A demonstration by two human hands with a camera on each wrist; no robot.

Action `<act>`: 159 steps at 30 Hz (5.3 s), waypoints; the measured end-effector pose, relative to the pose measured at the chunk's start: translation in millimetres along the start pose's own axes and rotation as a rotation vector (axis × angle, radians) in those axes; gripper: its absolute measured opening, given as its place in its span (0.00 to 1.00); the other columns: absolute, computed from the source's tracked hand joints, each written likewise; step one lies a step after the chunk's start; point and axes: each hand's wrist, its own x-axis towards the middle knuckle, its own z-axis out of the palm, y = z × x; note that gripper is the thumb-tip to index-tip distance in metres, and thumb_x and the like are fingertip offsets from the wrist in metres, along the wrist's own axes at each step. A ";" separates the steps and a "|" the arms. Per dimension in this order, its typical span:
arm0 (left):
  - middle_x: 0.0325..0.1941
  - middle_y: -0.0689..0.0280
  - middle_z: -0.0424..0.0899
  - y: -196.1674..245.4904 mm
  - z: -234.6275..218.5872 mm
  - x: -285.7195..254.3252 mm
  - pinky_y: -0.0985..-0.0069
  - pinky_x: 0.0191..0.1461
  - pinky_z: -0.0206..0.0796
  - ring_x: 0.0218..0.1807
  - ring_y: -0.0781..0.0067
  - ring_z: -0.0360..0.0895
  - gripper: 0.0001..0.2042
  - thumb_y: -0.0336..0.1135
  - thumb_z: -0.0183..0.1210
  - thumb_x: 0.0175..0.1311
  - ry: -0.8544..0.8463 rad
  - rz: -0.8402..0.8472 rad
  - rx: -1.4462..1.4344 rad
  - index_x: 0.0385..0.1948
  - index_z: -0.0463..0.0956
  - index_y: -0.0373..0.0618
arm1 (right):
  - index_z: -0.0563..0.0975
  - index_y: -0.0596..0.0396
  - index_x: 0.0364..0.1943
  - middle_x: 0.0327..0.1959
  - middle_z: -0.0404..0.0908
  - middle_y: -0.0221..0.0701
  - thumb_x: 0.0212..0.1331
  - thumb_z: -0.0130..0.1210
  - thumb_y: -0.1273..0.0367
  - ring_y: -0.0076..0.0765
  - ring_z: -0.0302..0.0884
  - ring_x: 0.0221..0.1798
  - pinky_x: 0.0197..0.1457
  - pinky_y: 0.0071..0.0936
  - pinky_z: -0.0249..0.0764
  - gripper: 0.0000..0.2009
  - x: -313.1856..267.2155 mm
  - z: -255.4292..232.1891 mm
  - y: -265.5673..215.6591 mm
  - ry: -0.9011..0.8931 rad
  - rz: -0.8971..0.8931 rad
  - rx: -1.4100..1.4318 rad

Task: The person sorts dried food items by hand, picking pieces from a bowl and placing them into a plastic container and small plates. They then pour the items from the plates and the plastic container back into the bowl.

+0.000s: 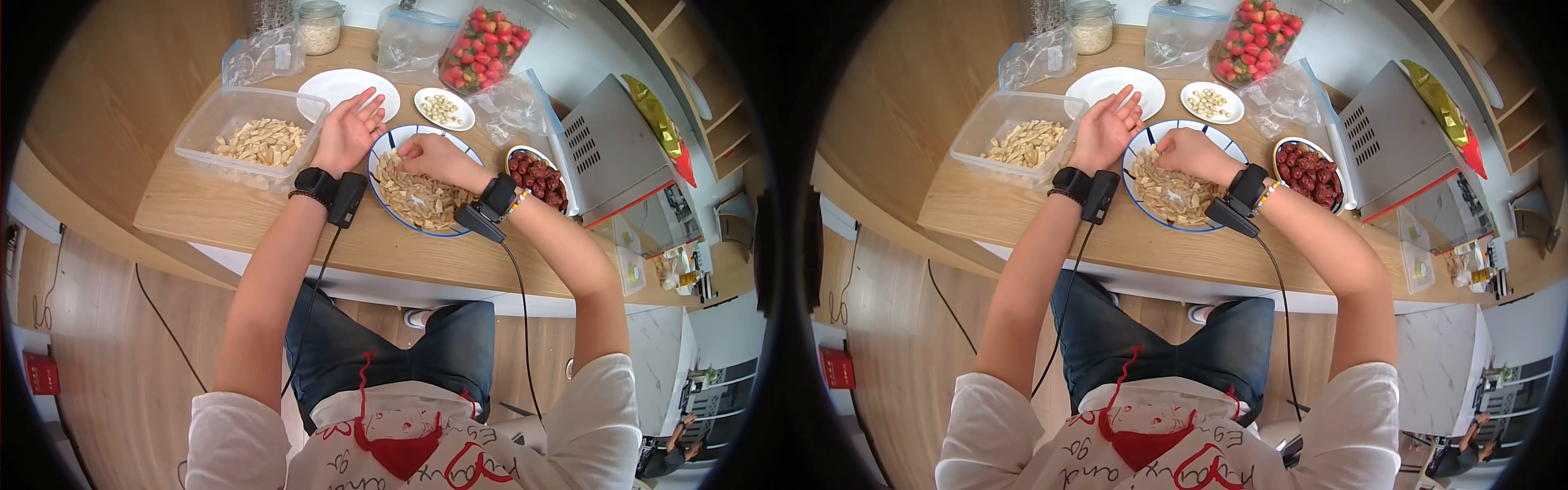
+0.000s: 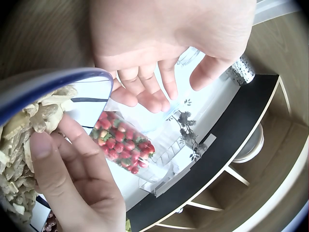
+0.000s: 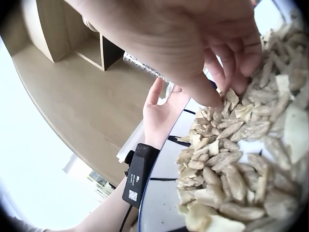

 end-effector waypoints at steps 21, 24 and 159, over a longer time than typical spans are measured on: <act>0.51 0.61 0.72 0.0 2.7 -1.5 0.69 0.53 0.60 0.49 0.71 0.69 0.20 0.36 0.48 0.63 0.062 0.021 0.009 0.56 0.63 0.42 | 0.73 0.60 0.35 0.33 0.76 0.31 0.59 0.53 0.69 0.25 0.75 0.39 0.44 0.20 0.75 0.07 -13.7 -33.1 11.2 -0.166 0.244 1.164; 0.51 0.62 0.72 0.5 2.6 -1.7 0.70 0.52 0.60 0.48 0.71 0.69 0.20 0.36 0.48 0.63 0.059 0.017 0.012 0.56 0.63 0.42 | 0.72 0.58 0.32 0.32 0.75 0.32 0.60 0.51 0.68 0.28 0.74 0.36 0.42 0.21 0.74 0.07 -15.0 -31.8 15.9 -0.173 0.238 1.442; 0.52 0.63 0.71 -1.4 -2.5 -3.1 0.71 0.51 0.63 0.49 0.72 0.68 0.20 0.40 0.48 0.63 0.103 0.075 0.123 0.55 0.66 0.42 | 0.74 0.57 0.46 0.39 0.76 0.37 0.58 0.53 0.67 0.37 0.76 0.41 0.46 0.29 0.71 0.13 -27.6 -24.5 -4.5 -0.129 -0.258 -0.336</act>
